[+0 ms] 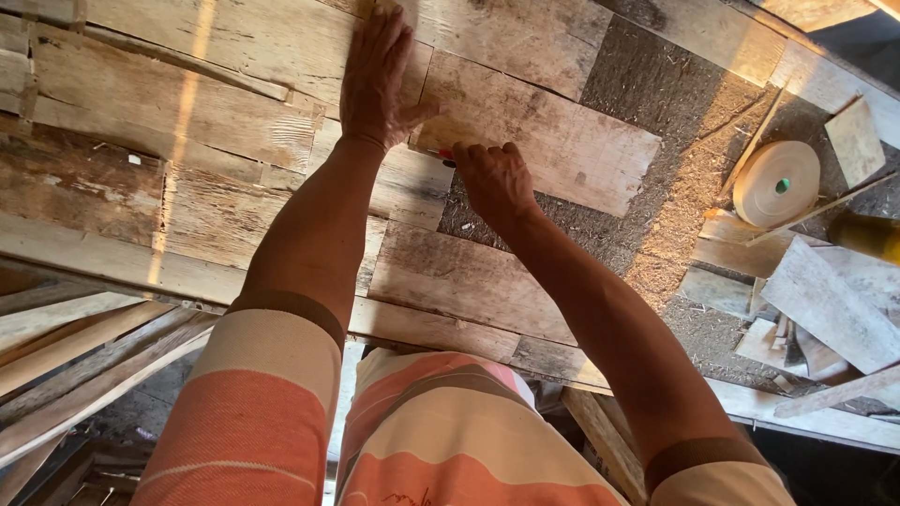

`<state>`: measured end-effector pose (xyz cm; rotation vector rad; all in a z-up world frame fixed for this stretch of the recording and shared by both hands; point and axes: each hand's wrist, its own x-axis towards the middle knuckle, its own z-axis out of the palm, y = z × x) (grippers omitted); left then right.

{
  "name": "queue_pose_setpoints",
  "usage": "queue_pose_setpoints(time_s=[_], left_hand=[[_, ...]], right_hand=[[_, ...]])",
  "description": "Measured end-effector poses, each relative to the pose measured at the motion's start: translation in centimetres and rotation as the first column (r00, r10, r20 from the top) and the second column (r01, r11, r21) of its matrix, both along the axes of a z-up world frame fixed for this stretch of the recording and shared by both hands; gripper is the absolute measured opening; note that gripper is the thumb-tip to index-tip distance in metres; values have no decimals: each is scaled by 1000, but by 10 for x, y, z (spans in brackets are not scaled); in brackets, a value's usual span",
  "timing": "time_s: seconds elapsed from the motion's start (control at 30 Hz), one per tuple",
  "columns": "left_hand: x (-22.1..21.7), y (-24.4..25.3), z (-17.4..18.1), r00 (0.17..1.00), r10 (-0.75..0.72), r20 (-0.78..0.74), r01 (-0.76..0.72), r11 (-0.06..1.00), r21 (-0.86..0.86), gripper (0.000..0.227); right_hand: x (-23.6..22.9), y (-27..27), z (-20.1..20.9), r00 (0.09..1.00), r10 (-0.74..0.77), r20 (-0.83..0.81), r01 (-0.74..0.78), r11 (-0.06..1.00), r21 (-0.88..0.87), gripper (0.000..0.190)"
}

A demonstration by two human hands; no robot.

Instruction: Scoring and cutting wooden planks with a utility knife to fit them into a pattern.

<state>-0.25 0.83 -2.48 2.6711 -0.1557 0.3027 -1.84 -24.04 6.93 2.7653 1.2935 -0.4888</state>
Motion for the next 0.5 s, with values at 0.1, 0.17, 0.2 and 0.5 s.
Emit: queue_pose_setpoints(time_s=[0.1,0.17,0.2,0.5], left_hand=[[-1,1,6,997,2,-71,-2,1000,-7,116],[1,-1,11,996,3,-88,-4,1000,-3,117],[0,-2,14,994,6,-108,-6,1000,0,118],[1,0,5,994,-1,-110,2,1000,13,115]], right_hand=[[0,-5,-1,1000,11,-7,-11,1000,8,29],[5,-9,3,1000,10,-20,-10,1000,0,28],[6,-11,5,999,9,-35,-9,1000,-10,27],[7,-44,4,999,-3,-52,2,1000,-19,24]])
